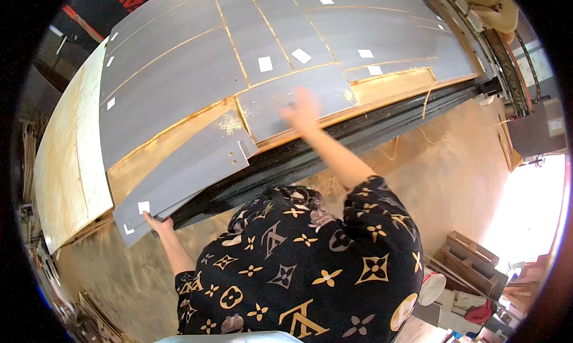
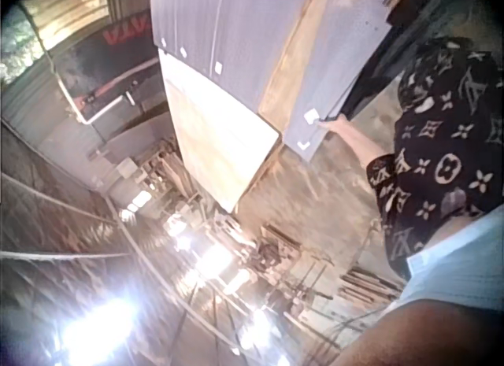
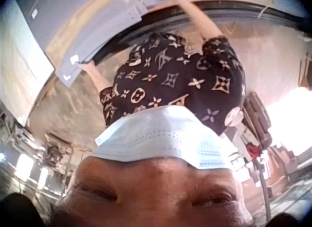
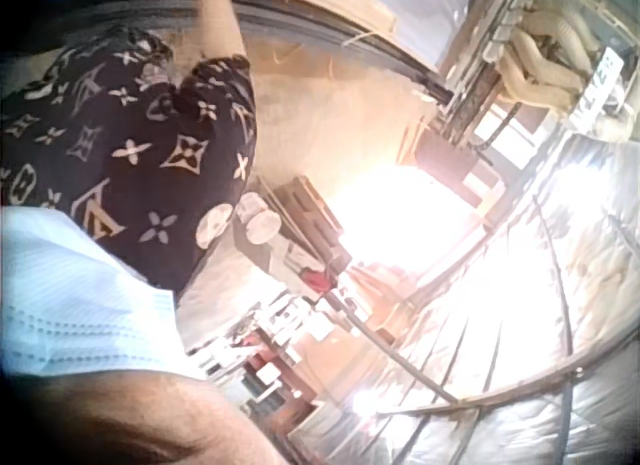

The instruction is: The person tears off small white labels from a roll and sticks them onto large flat panels on a workbench. They then pick up a panel and place it on a stack of similar panels.

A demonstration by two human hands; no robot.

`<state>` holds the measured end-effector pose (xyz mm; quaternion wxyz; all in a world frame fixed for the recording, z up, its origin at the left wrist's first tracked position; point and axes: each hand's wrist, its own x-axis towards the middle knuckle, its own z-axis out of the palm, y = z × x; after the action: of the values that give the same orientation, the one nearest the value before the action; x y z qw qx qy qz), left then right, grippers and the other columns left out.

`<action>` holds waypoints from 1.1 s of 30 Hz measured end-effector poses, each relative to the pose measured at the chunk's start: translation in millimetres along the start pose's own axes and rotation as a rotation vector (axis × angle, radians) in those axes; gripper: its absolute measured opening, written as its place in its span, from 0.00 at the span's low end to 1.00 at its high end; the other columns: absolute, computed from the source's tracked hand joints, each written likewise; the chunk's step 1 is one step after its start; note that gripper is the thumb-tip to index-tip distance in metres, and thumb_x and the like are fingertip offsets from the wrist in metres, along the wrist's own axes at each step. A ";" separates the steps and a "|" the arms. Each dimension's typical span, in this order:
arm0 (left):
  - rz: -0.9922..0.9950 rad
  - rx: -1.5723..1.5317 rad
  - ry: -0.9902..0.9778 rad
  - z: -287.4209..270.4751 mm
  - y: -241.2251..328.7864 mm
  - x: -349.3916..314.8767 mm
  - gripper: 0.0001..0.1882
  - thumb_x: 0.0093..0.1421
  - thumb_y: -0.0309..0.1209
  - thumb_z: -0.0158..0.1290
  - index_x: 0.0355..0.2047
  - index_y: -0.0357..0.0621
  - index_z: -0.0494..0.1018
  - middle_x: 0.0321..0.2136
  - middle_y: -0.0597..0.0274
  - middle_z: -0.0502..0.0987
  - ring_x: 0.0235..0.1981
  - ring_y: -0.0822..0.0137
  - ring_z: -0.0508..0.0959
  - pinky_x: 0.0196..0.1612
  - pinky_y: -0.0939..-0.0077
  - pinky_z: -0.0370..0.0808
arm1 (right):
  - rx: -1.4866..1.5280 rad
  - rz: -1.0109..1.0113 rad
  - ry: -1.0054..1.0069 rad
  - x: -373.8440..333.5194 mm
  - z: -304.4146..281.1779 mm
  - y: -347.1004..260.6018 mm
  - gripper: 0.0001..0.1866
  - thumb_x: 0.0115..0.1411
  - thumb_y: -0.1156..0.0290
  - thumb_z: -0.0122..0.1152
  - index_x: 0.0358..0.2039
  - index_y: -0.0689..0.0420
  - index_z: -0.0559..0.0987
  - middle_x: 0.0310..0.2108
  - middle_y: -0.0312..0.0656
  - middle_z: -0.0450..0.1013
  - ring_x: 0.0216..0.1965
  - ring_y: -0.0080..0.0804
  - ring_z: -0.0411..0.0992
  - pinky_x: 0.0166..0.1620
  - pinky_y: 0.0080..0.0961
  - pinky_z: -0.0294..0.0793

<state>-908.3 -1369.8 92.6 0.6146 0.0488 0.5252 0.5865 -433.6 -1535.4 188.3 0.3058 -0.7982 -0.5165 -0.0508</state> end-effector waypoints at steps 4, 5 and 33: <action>-0.040 -0.022 0.064 8.5 -0.4 -5.7 0.31 0.50 0.52 0.44 0.51 0.50 0.62 0.50 0.60 0.64 0.50 0.58 0.65 0.52 0.57 0.62 | -0.322 0.574 0.214 -28.7 -53.8 151.8 0.24 0.47 0.58 0.53 0.41 0.61 0.70 0.41 0.55 0.66 0.45 0.52 0.63 0.47 0.42 0.62; -0.010 -0.007 0.075 9.4 0.5 -11.4 0.32 0.50 0.53 0.43 0.52 0.51 0.61 0.51 0.60 0.63 0.51 0.56 0.64 0.52 0.55 0.62 | -0.331 0.641 0.169 -34.9 -51.6 172.5 0.22 0.48 0.59 0.53 0.39 0.62 0.71 0.37 0.54 0.68 0.42 0.49 0.66 0.44 0.39 0.65; 0.024 -0.216 -0.162 68.7 23.7 -0.3 0.34 0.39 0.48 0.55 0.47 0.47 0.66 0.48 0.56 0.67 0.49 0.54 0.66 0.50 0.53 0.65 | 1.128 0.920 1.209 -304.3 -74.3 106.3 0.11 0.52 0.64 0.51 0.29 0.59 0.73 0.27 0.40 0.69 0.26 0.30 0.67 0.28 0.28 0.68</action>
<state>-875.8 -1324.6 139.4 0.6496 0.0360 0.4072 0.6410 -465.6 -1846.7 81.2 0.8525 -0.4963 0.1468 -0.0729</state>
